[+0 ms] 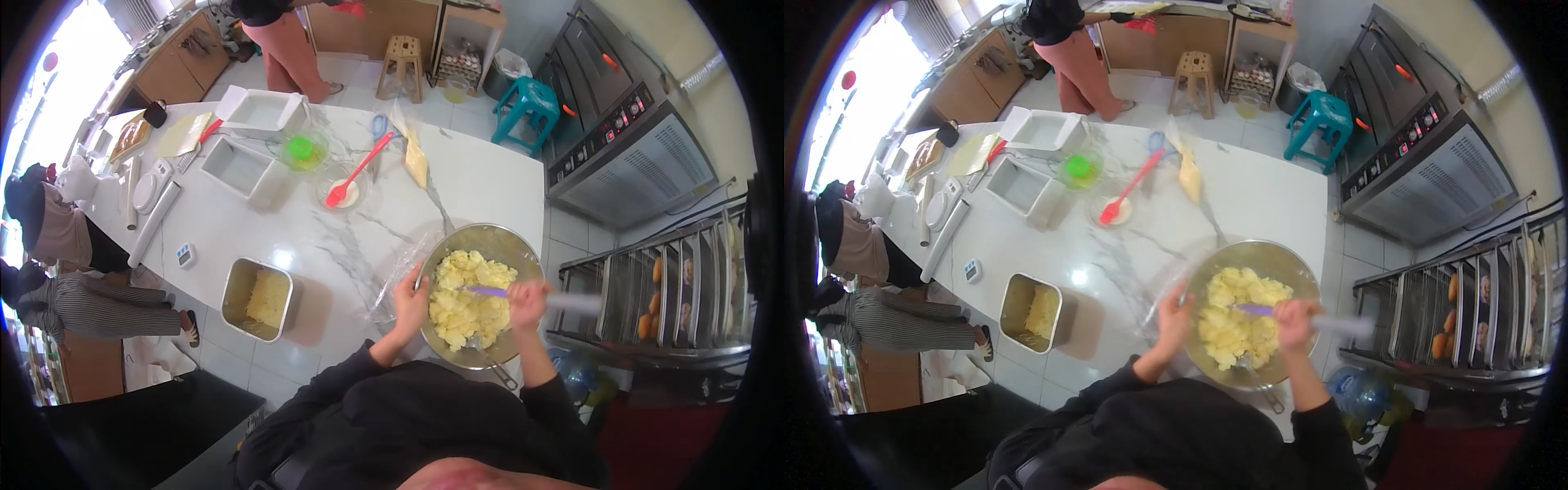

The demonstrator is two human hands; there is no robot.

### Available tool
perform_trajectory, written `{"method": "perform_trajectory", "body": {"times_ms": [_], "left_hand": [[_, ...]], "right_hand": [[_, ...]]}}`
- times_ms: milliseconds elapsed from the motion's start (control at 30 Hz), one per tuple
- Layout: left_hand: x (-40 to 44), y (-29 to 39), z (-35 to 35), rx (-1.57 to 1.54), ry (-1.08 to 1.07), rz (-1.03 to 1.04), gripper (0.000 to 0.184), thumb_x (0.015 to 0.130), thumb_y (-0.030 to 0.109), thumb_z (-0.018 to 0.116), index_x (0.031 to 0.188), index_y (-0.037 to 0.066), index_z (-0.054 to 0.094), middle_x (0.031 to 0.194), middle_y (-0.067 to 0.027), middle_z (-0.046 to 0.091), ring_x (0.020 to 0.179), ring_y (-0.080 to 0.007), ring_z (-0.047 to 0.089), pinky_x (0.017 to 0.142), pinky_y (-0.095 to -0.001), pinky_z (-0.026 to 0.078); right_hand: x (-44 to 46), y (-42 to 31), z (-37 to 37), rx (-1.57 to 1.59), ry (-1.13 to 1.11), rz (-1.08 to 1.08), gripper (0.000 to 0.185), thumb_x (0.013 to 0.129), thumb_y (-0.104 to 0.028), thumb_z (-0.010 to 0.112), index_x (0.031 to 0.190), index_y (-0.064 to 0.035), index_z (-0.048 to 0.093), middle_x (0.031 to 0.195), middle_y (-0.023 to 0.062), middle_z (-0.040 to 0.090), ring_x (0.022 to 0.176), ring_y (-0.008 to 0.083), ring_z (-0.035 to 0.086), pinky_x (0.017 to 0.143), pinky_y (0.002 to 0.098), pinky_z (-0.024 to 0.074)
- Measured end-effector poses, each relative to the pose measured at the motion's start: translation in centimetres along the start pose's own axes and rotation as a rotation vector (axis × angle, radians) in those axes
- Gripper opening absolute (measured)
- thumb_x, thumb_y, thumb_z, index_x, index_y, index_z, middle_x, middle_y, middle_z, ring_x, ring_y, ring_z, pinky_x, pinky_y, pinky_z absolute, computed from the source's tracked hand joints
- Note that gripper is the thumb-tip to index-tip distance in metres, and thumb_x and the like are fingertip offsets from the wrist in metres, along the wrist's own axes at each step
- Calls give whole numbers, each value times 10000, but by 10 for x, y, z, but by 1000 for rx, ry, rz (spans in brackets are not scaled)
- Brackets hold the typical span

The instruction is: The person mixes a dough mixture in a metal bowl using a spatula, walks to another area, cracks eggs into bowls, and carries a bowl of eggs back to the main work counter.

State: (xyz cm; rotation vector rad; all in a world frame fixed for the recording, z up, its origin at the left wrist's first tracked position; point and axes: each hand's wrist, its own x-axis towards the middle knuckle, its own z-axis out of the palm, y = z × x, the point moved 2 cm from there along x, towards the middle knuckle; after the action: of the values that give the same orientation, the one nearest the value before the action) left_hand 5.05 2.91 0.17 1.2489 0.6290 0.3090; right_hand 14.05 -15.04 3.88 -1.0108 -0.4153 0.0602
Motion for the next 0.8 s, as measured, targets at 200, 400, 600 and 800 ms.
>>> {"method": "perform_trajectory", "body": {"times_ms": [200, 400, 600, 800], "left_hand": [[5, -15, -3, 4, 32, 148, 344, 846, 11, 457, 1187, -31, 476, 1085, -119, 576, 972, -141, 524, 861, -254, 385], [-3, -22, -2, 6, 103, 183, 347, 843, 10, 454, 1186, -37, 474, 1115, -131, 561, 1008, -163, 520, 882, -263, 378], [-1, -21, 2, -94, 114, 107, 348, 857, 23, 456, 1199, -43, 459, 1101, -114, 563, 961, -129, 523, 842, -244, 397], [-6, -27, 0, -215, 55, 15, 349, 875, 23, 436, 1215, -56, 435, 1084, -104, 563, 930, -109, 518, 819, -228, 401]], "right_hand": [[53, -12, 2, 83, 354, 187, 325, 821, -135, 486, 562, -141, 289, 418, -26, 234, 341, 83, 211, 355, 260, 201], [59, -123, 17, 193, 468, -6, 358, 842, -185, 462, 538, -139, 279, 412, -32, 218, 363, 73, 207, 393, 226, 206], [7, -65, 8, -83, 250, -105, 298, 832, -145, 436, 552, -124, 333, 434, -6, 288, 361, 105, 261, 371, 256, 229], [-22, -22, 41, -613, -380, -376, 225, 759, -94, 532, 595, -88, 379, 448, 10, 357, 358, 141, 315, 407, 274, 322]]}}
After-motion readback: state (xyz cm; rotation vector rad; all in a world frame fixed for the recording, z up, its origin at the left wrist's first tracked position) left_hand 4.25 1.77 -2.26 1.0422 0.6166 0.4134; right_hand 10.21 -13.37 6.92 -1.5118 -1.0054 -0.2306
